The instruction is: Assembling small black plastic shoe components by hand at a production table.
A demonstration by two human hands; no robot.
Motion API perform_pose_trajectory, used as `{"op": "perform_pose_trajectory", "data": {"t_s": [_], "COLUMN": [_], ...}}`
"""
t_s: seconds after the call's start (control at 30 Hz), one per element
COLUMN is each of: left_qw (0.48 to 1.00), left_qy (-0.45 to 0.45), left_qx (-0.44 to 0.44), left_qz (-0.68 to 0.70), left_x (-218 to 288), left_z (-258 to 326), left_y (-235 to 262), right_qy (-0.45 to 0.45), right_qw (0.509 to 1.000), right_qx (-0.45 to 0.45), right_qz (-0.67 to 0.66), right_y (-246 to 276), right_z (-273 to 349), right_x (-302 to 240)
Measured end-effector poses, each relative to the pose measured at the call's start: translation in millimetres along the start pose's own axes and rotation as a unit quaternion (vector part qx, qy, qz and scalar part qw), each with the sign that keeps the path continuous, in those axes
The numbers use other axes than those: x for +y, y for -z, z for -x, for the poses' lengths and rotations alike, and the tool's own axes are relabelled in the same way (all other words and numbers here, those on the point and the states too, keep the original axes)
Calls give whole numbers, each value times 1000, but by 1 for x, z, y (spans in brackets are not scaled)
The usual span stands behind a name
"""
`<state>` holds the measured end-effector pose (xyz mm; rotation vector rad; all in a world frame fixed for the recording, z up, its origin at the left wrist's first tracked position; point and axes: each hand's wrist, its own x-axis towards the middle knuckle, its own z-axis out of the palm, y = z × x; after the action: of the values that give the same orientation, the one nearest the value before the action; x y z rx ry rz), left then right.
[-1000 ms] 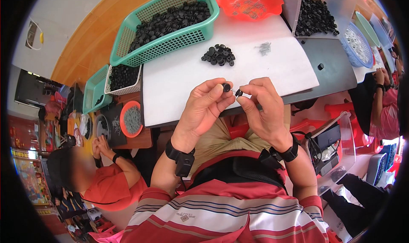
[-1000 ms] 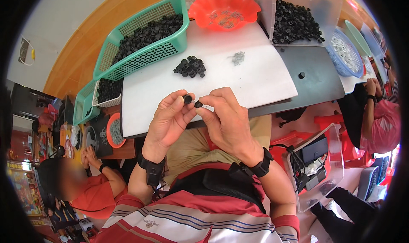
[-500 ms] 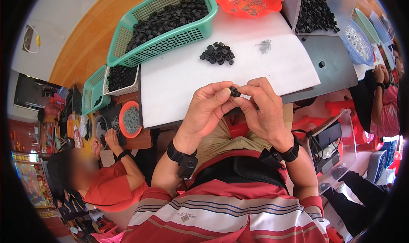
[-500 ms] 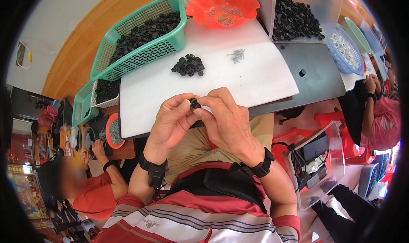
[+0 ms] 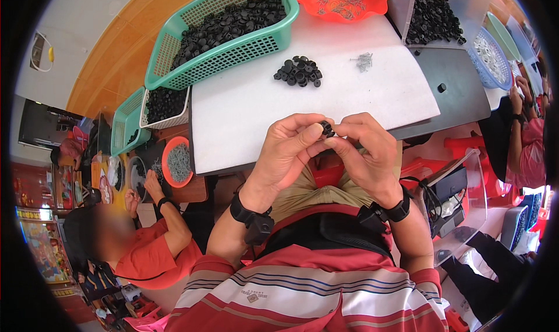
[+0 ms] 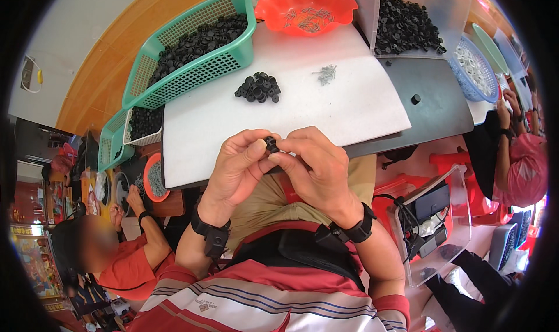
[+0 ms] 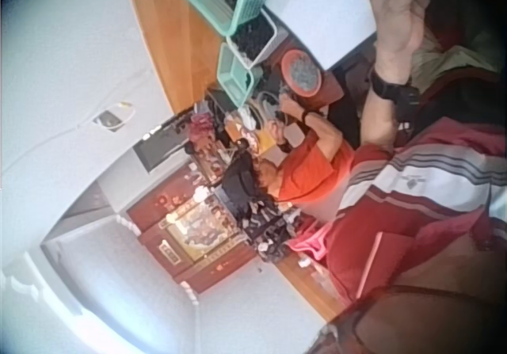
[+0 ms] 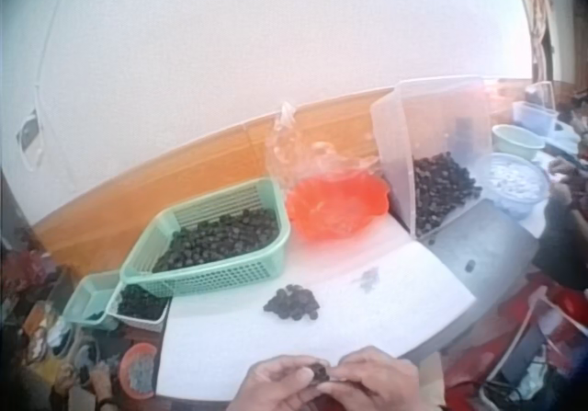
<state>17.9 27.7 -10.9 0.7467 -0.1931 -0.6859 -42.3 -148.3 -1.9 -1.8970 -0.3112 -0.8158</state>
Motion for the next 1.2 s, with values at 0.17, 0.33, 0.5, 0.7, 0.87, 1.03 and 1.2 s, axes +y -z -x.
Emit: {"op": "perform_pose_trajectory", "data": {"t_s": [0.17, 0.33, 0.5, 0.7, 0.87, 1.03, 1.2], "left_qw": [1000, 1000, 1000, 1000, 999, 998, 995], "left_qy": [-2, -7, -5, -8, -22, -35, -40], "left_qx": [-1, 3, 3, 10, 15, 18, 30], "left_qz": [9, 11, 20, 8, -23, -58, -86], "left_x": [-2, -6, -8, -10, -12, -11, -14], "left_z": [0, -2, -3, -3, -3, -3, -2], "left_y": [-4, -6, -10, -14, -15, -19, -21], "right_qy": [22, 40, 75, 89, 100, 105, 100], "right_qw": [999, 998, 996, 994, 993, 992, 992], "right_qx": [9, 19, 36, 42, 40, 33, 21], "right_qz": [30, 38, 33, 48, 46, 58, 72], "right_y": [2, 2, 0, 0, 2, 5, 7], "right_z": [-1, 2, 7, 8, 7, 7, 8], "right_x": [-3, 1, 9, 14, 15, 15, 15]}}
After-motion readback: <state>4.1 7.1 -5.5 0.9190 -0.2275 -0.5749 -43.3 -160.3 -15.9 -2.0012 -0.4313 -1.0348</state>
